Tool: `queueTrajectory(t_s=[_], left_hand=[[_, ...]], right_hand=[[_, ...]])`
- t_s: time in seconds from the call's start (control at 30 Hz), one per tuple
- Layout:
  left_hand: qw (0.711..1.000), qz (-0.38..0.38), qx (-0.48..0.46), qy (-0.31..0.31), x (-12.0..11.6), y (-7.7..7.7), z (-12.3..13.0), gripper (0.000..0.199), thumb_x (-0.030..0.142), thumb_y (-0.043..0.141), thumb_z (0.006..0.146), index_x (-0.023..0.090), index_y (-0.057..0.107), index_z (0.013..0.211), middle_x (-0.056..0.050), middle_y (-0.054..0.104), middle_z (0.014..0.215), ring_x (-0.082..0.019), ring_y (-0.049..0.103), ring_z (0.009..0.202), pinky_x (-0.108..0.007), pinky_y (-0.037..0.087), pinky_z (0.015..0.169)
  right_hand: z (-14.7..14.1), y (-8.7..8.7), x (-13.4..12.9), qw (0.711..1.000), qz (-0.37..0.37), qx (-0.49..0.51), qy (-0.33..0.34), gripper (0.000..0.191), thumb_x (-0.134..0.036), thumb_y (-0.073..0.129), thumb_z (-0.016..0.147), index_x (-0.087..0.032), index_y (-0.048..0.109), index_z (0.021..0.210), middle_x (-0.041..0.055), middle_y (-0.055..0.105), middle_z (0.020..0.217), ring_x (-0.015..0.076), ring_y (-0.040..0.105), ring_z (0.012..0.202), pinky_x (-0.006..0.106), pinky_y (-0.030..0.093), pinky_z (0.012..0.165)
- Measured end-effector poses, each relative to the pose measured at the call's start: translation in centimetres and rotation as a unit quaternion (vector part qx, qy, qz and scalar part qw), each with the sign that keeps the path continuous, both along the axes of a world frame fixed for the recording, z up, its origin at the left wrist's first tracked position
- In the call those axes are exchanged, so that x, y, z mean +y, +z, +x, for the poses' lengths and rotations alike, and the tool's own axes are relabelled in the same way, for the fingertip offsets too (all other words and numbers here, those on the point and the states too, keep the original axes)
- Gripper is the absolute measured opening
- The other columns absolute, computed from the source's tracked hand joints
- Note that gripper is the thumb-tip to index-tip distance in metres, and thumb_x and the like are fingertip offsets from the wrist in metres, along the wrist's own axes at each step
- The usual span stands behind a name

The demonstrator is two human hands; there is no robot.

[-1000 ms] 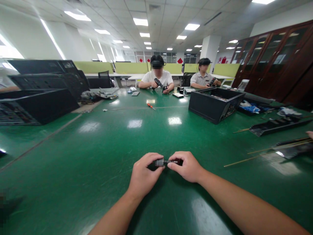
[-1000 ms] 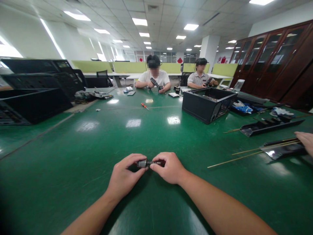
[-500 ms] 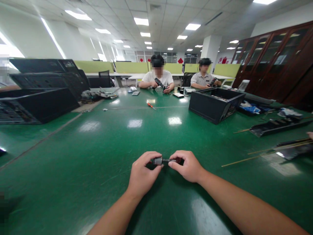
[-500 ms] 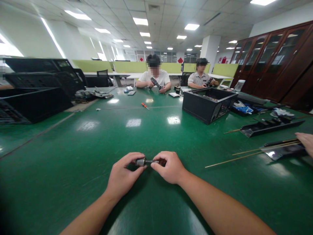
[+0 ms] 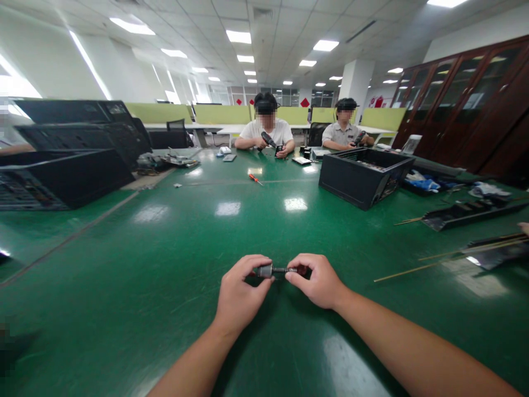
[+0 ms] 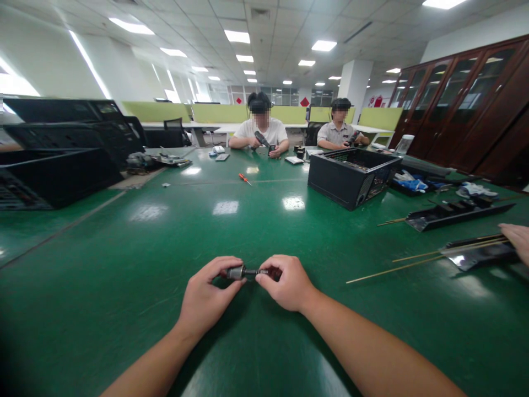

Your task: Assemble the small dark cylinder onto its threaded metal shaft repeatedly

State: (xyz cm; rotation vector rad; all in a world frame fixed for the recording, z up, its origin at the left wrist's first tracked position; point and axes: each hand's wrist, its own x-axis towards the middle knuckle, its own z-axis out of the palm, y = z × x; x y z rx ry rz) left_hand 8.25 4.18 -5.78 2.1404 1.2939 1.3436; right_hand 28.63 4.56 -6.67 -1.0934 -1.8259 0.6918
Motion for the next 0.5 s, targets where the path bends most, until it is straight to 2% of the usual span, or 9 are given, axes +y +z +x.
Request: queueTrajectory(t_s=[0.5], left_hand=[[1.0, 0.002, 0.002, 0.026, 0.11, 0.09, -0.27, 0.023, 0.015, 0.069, 0.074, 0.023, 0.07, 0.096, -0.002, 0.07, 0.1, -0.018, 0.065, 0.088, -0.03, 0.053, 0.079]], right_hand=[[0.19, -0.06, 0.23, 0.999, -0.017, 0.025, -0.023, 0.006, -0.022, 0.068, 0.078, -0.018, 0.072, 0.077, 0.0012, 0.065, 0.068, 0.0147, 0.055, 0.062, 0.025, 0.042, 0.059]])
